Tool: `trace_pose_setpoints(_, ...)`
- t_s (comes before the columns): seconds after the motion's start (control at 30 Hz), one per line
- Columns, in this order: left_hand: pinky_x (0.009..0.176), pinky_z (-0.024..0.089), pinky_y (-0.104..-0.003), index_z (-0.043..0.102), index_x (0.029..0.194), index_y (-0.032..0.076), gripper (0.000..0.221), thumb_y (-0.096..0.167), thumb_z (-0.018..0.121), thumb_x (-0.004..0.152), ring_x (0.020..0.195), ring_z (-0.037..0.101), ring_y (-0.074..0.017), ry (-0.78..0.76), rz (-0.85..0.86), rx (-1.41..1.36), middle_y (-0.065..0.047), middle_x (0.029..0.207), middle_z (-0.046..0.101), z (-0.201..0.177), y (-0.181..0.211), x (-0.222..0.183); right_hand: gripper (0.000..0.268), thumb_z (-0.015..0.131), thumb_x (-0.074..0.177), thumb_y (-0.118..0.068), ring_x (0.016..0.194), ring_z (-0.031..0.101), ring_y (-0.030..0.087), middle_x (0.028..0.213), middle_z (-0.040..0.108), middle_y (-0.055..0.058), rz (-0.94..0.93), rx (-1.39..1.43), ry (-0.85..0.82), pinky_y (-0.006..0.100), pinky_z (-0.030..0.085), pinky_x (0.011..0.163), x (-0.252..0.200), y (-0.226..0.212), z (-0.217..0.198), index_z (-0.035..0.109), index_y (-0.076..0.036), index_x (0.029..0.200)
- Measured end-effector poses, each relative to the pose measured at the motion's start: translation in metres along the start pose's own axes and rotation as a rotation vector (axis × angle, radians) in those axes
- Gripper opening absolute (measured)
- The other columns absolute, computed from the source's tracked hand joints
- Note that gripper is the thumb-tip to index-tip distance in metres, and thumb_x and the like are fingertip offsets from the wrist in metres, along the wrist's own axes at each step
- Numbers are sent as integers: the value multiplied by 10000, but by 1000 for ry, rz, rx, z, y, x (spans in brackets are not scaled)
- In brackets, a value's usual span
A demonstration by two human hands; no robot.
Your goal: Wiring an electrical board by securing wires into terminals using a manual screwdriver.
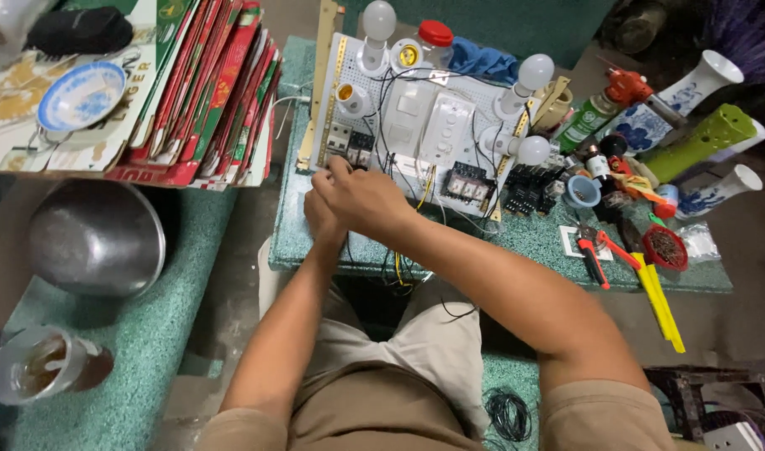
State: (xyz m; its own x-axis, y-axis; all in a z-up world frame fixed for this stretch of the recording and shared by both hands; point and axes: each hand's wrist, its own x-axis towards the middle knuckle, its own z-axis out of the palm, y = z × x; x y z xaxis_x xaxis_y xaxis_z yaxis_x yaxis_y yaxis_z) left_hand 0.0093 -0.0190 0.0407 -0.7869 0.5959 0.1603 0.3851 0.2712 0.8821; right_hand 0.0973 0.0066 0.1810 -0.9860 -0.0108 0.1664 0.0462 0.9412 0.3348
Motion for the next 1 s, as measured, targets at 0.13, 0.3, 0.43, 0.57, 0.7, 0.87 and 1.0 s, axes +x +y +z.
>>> trace_pose_setpoints(0.13, 772, 584, -481, 752, 892, 69, 189, 220, 637, 890, 880, 739, -404, -16, -5, -8, -169, 797, 731, -3, 0, 0, 233, 497, 962, 37, 652, 699, 377, 1049, 550, 226, -11, 129, -51, 470, 540, 459, 10, -2, 3, 600, -11, 1165)
trace_pose_setpoints(0.3, 781, 584, -487, 755, 900, 58, 203, 223, 636, 892, 893, 739, -407, -31, -33, -27, -176, 815, 736, -3, 3, -2, 164, 459, 973, 34, 568, 676, 366, 909, 543, 212, 53, 16, -15, 428, 503, 423, 14, 8, 19, 544, 29, 1113)
trace_pose_setpoints(0.43, 785, 585, -491, 756, 905, 53, 210, 224, 636, 893, 900, 738, -409, -37, -50, -30, -180, 823, 738, -4, 7, -2, 309, 533, 960, 49, 727, 696, 450, 1018, 577, 269, -38, 51, -90, 513, 554, 497, 12, 7, 15, 530, 6, 1266)
trace_pose_setpoints(0.57, 792, 585, -496, 758, 911, 44, 220, 226, 635, 895, 910, 738, -411, -37, -73, -34, -186, 837, 742, -7, 14, 3, 203, 442, 969, 41, 617, 707, 392, 951, 611, 237, 14, 108, -100, 468, 554, 467, 17, 11, -6, 562, 31, 1133)
trace_pose_setpoints(0.7, 799, 586, -501, 760, 918, 36, 231, 229, 634, 896, 920, 738, -413, -37, -113, -40, -192, 850, 745, -9, 17, 2, 204, 397, 988, 53, 602, 711, 419, 984, 592, 267, -44, 67, -77, 495, 553, 467, 9, 7, 0, 530, 31, 1141)
trace_pose_setpoints(0.87, 806, 587, -506, 762, 925, 27, 242, 231, 633, 898, 930, 737, -416, -43, -145, -44, -197, 863, 749, -12, 18, 1, 173, 488, 952, 37, 667, 719, 431, 981, 596, 264, 4, 64, -93, 514, 571, 494, 13, 10, -7, 580, 42, 1099)
trace_pose_setpoints(1.0, 813, 587, -511, 764, 931, 19, 253, 233, 633, 899, 939, 737, -418, -62, -183, -43, -203, 876, 752, -12, 17, 0, 211, 429, 984, 17, 657, 733, 410, 977, 611, 269, 47, 163, -174, 492, 594, 514, 12, 8, -24, 544, 44, 1159)
